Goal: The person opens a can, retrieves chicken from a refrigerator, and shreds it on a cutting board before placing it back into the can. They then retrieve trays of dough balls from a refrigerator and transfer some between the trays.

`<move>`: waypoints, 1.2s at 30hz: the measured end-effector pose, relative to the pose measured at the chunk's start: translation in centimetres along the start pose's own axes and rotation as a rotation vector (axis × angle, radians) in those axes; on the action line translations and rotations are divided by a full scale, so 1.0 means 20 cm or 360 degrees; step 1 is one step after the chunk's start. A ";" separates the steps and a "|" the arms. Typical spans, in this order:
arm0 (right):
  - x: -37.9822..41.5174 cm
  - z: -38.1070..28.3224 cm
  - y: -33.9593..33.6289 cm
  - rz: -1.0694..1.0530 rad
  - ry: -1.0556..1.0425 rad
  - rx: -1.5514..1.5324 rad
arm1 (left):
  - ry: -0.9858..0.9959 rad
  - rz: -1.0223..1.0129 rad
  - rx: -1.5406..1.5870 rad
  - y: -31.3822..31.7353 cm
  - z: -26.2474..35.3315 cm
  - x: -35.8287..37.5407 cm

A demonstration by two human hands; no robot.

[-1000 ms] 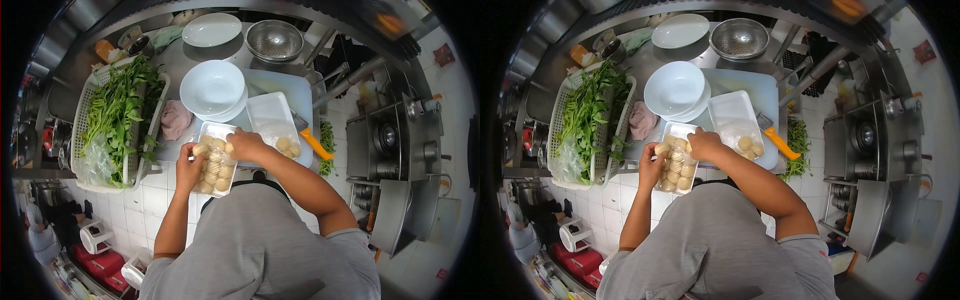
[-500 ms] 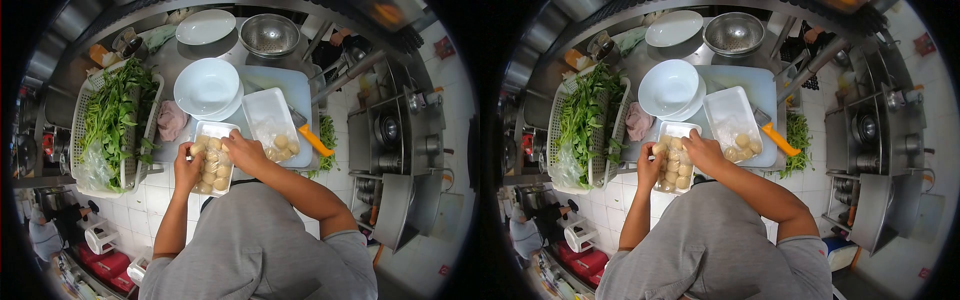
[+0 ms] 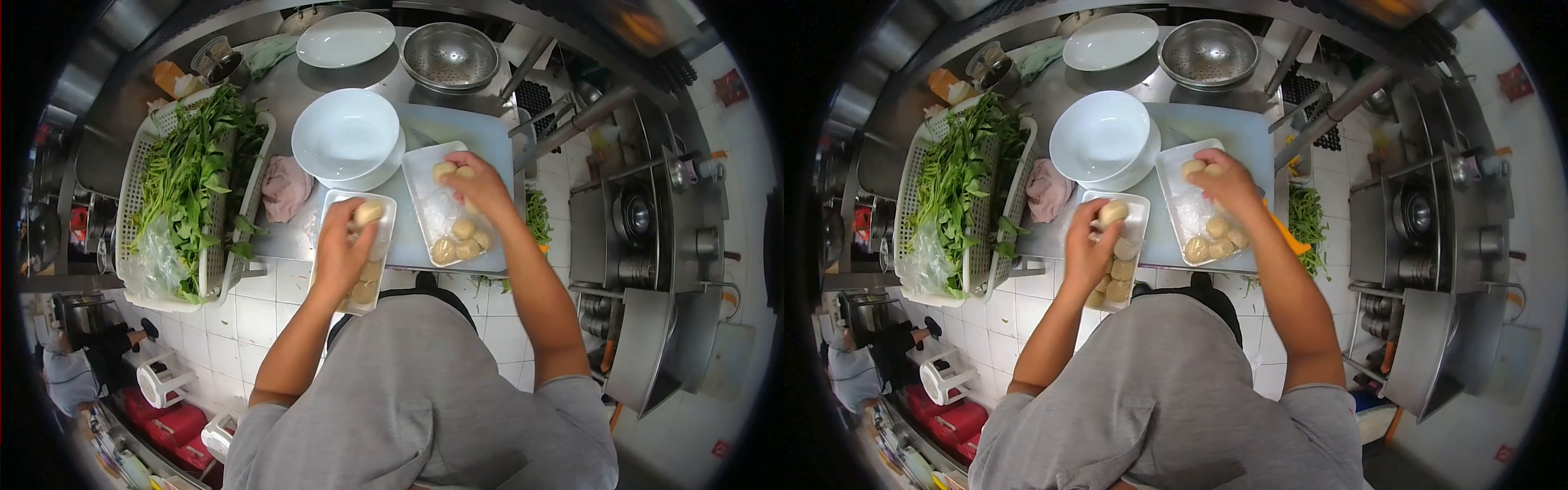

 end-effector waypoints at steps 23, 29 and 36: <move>0.43 -0.04 -0.07 -0.0101 -0.0116 0.0283 | -0.0276 -0.0010 -0.0063 -0.24 -0.24 0.12; 0.28 -0.13 -0.02 0.0328 -0.0956 0.1055 | -0.0522 0.0136 -0.0175 -0.30 -0.56 0.47; 0.37 -0.03 0.10 -0.0160 -0.0912 0.0965 | -0.0803 0.0002 -0.0021 -0.21 -0.62 0.61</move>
Point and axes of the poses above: each hand's wrist, its own x-axis away from the middle knuckle, its own y-axis out of the palm, z = x × y, the point moved 5 cm from there along -x, towards the middle knuckle, and after that the axes turned 14 degrees about -x, right-handed, at the moved point
